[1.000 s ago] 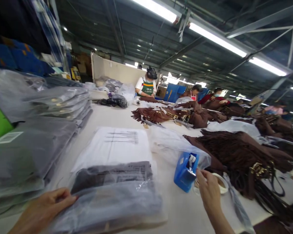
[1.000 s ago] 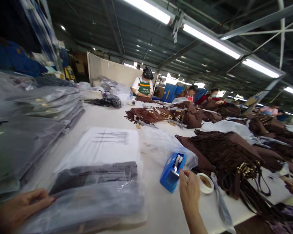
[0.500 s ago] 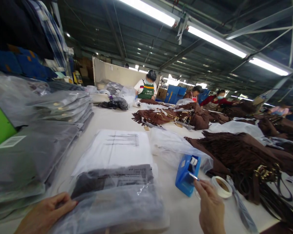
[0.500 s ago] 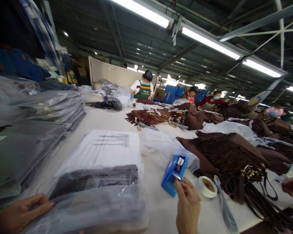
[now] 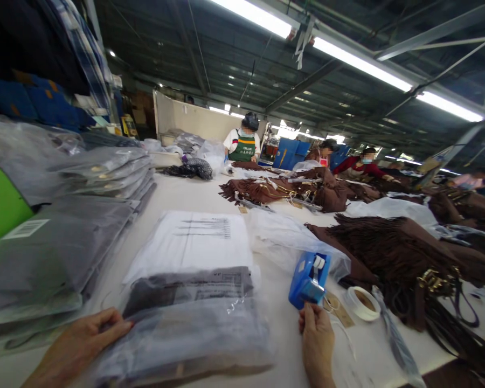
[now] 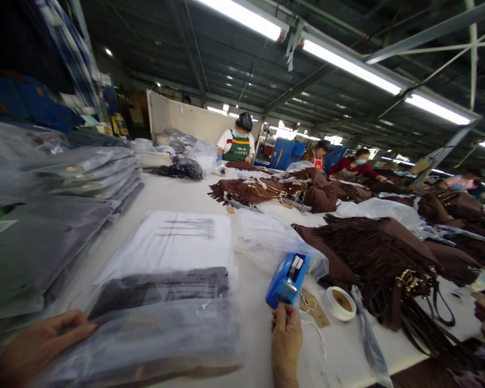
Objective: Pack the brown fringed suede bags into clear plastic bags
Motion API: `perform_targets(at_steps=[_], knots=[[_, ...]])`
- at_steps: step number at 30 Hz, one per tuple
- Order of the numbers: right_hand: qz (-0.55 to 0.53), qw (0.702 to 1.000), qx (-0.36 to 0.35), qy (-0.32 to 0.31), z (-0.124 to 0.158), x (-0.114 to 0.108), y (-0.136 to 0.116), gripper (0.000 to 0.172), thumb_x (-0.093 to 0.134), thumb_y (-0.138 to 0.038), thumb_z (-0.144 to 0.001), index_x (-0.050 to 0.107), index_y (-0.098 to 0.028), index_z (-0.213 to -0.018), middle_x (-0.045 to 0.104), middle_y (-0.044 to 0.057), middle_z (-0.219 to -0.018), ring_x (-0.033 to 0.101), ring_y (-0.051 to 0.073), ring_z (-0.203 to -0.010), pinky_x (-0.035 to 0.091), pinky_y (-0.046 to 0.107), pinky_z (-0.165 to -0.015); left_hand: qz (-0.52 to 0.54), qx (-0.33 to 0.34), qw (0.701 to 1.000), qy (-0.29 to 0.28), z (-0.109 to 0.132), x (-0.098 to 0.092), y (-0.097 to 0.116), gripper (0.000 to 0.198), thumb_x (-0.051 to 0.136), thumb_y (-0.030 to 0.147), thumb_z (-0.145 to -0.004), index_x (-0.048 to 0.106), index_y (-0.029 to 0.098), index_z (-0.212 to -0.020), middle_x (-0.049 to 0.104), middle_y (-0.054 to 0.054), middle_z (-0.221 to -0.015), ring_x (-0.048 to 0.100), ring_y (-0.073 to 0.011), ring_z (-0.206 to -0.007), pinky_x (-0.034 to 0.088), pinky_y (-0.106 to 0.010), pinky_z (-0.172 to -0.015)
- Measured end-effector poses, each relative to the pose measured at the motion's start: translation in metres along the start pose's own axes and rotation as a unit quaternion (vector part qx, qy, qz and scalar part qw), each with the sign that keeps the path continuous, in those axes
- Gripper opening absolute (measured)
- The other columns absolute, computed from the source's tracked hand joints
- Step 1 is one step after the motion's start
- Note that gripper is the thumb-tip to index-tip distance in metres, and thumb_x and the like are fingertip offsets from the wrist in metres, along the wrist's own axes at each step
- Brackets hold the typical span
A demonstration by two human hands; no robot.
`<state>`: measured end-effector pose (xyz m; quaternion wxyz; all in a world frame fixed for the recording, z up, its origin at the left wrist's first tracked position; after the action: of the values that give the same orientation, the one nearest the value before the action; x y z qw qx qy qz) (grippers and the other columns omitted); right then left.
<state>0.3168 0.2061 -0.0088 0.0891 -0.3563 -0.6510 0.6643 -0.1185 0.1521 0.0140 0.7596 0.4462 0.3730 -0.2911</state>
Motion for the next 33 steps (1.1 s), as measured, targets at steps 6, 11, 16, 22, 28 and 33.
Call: perform_targets(at_steps=[6,11,16,22,28,33], knots=[[0.103,0.991,-0.074,-0.050,0.004,-0.011,-0.004,0.040,0.045,-0.061,-0.070,0.053,-0.022,-0.074,0.065,0.004,-0.061,0.061,0.019,-0.052,0.047,0.030,-0.051,-0.001,0.010,1.000,-0.001,0.000,0.001,-0.003,0.043,0.029,0.060,-0.062,0.050,0.023,-0.059,0.053,0.007,-0.053,0.056,-0.0177,-0.065,0.032,-0.023,-0.060],[0.160,0.941,-0.242,-0.174,0.014,-0.024,-0.035,0.037,0.053,-0.059,-0.068,0.060,-0.024,-0.075,0.067,0.005,-0.068,0.062,0.021,-0.061,0.047,0.031,-0.058,0.026,0.029,0.999,0.020,0.001,-0.001,-0.004,0.036,0.040,0.055,-0.067,0.054,0.021,-0.062,0.053,0.005,-0.054,0.053,-0.0169,-0.061,0.030,-0.023,-0.057],[0.209,0.753,-0.519,-0.346,0.040,-0.005,-0.106,0.012,0.051,-0.035,-0.083,0.060,-0.028,-0.082,0.066,0.001,-0.069,0.061,0.014,-0.056,0.045,0.022,-0.050,0.084,0.040,0.995,0.048,0.006,-0.003,0.000,0.024,0.051,0.043,-0.067,0.055,0.020,-0.059,0.050,0.005,-0.054,0.050,-0.0141,-0.059,0.028,-0.023,-0.054],[0.239,0.590,-0.528,-0.562,0.091,0.065,-0.181,0.027,0.033,-0.037,-0.092,0.054,-0.026,-0.079,0.061,0.000,-0.070,0.057,0.013,-0.061,0.041,0.024,-0.056,0.107,0.017,0.992,0.070,0.008,0.000,-0.003,0.021,0.054,0.039,-0.069,0.058,0.021,-0.061,0.049,0.006,-0.053,0.048,-0.0114,-0.056,0.027,-0.022,-0.053],[0.281,0.460,-0.557,-0.632,0.124,0.142,-0.202,0.022,0.035,-0.025,-0.091,0.049,-0.022,-0.074,0.058,-0.002,-0.071,0.053,0.012,-0.064,0.034,0.024,-0.059,0.139,0.010,0.988,0.071,0.012,0.002,-0.004,0.020,0.056,0.040,-0.070,0.061,0.022,-0.063,0.052,0.007,-0.055,0.050,-0.0110,-0.057,0.028,-0.022,-0.055],[0.284,0.395,-0.588,-0.646,0.134,0.177,-0.204,0.019,0.039,-0.021,-0.088,0.051,-0.021,-0.073,0.057,-0.002,-0.067,0.052,0.011,-0.062,0.032,0.024,-0.057,0.151,-0.002,0.986,0.068,0.009,0.003,-0.006,0.018,0.057,0.038,-0.070,0.062,0.023,-0.063,0.055,0.007,-0.056,0.052,-0.0113,-0.059,0.028,-0.022,-0.055]])
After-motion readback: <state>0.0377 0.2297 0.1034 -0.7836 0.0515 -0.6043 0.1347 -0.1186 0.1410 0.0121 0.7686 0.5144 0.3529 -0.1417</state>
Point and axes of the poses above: each hand's wrist, its own z-axis away from the middle knuckle, its own x-axis out of the palm, y = z × x, the point moved 3 cm from there along -z, towards the middle knuckle
